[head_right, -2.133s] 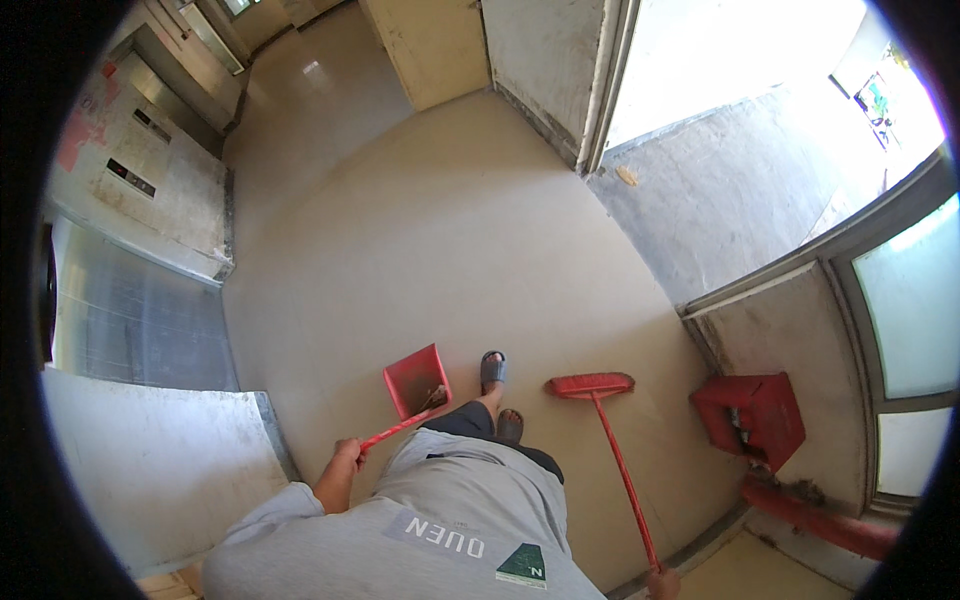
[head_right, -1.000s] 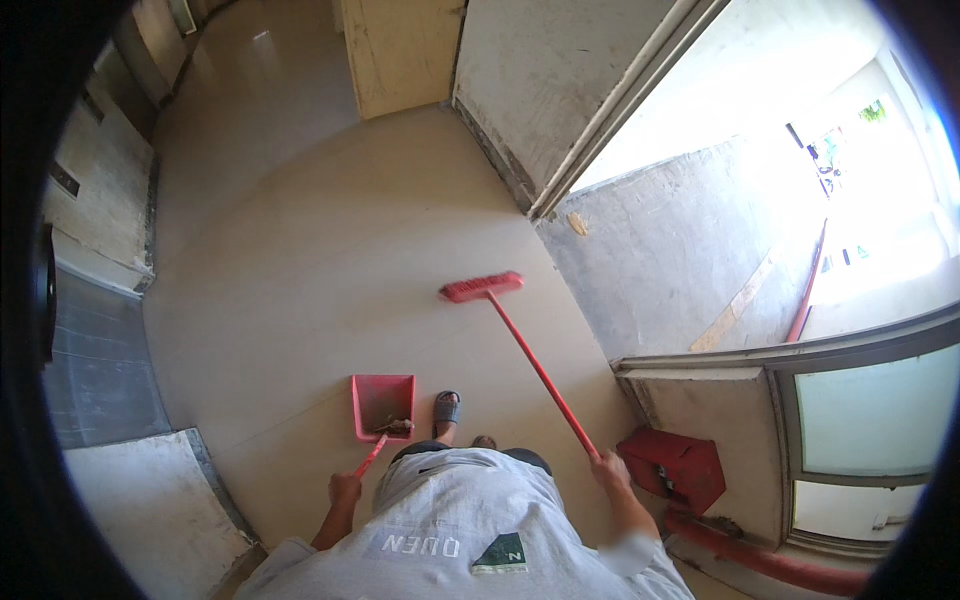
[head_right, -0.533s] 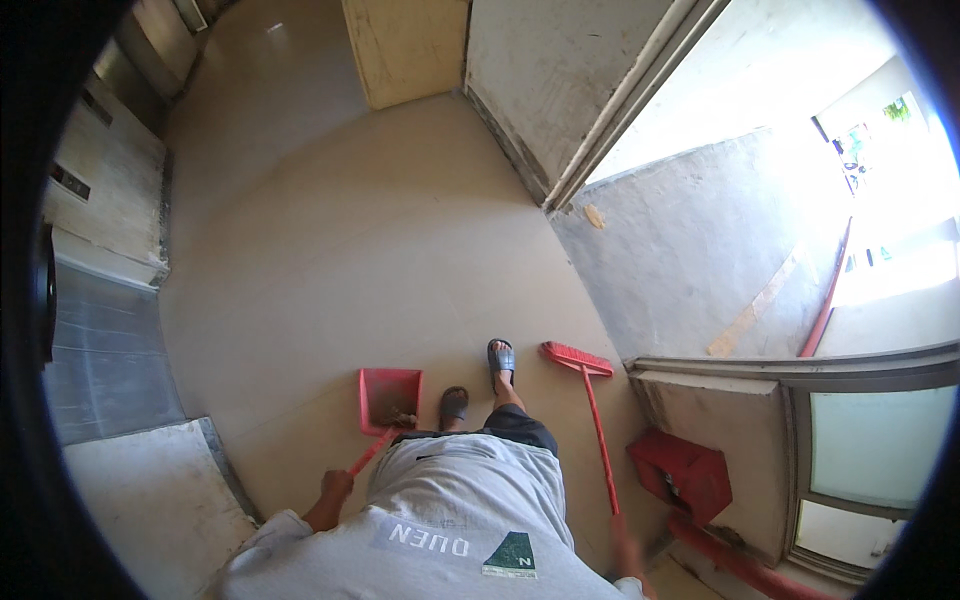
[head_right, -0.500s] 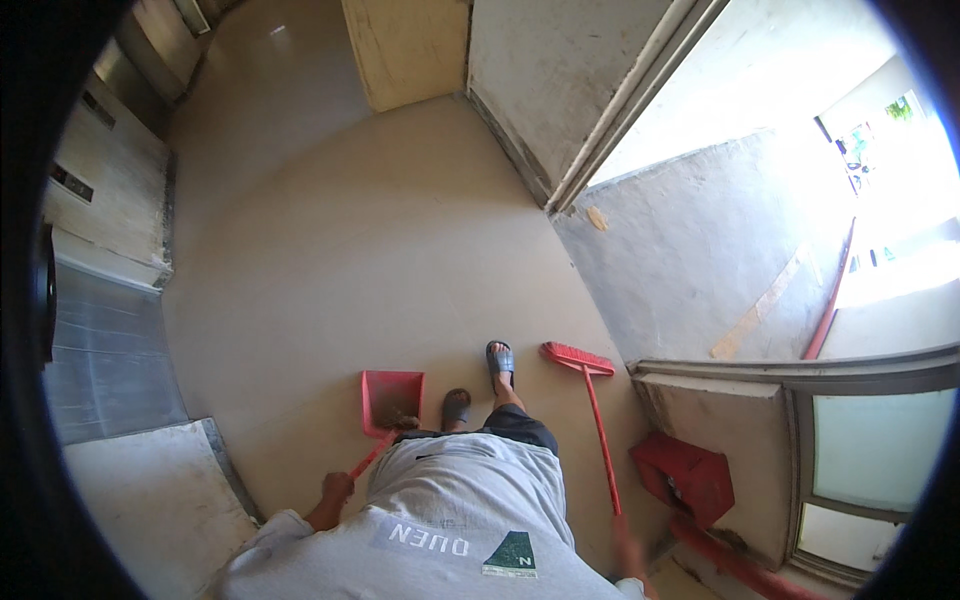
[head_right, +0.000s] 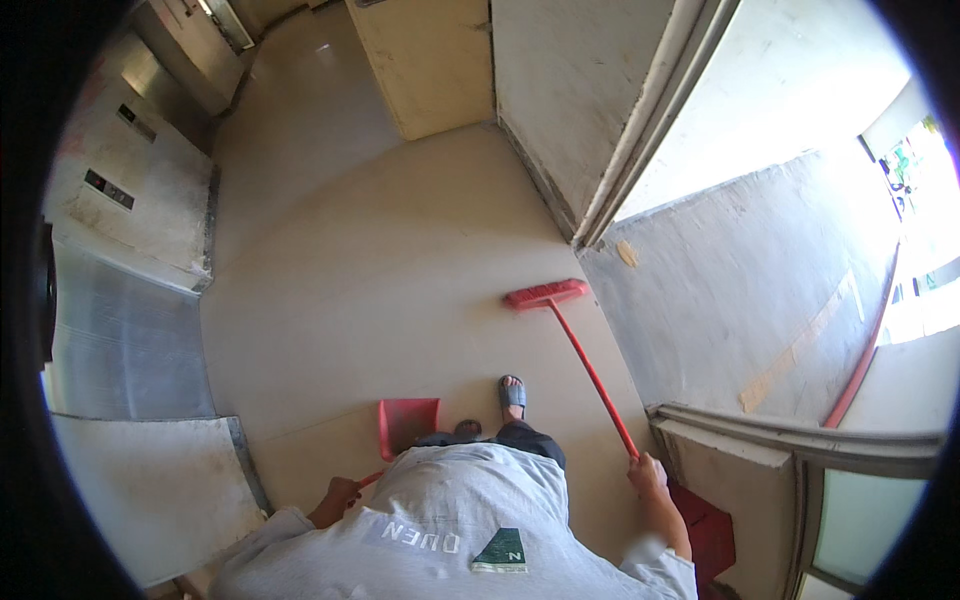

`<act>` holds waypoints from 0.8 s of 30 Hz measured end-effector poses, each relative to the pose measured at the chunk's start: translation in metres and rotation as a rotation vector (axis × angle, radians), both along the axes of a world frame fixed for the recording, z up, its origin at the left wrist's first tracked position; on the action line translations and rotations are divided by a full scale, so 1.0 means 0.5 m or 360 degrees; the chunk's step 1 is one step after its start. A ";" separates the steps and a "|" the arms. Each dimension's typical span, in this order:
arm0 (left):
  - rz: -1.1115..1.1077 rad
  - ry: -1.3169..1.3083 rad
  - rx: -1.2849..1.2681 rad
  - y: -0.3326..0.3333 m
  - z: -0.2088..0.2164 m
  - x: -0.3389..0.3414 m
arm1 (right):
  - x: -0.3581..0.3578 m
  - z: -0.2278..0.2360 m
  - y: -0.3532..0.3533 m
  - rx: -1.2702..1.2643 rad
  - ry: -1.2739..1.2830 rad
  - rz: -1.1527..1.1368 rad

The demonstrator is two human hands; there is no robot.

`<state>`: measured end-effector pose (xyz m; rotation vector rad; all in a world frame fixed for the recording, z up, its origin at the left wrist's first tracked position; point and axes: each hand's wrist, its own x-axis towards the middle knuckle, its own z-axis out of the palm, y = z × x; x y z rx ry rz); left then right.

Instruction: The person sweeps debris from a concrete floor into a dustpan and moves through hallway areas while continuing to sweep.

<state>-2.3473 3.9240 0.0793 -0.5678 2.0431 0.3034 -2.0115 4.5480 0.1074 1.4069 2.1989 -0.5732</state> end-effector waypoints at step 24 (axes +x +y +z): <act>0.0888 0.0454 0.0061 0.127 0.105 0.285 | -0.978 -0.048 0.278 -0.0755 0.0651 0.0095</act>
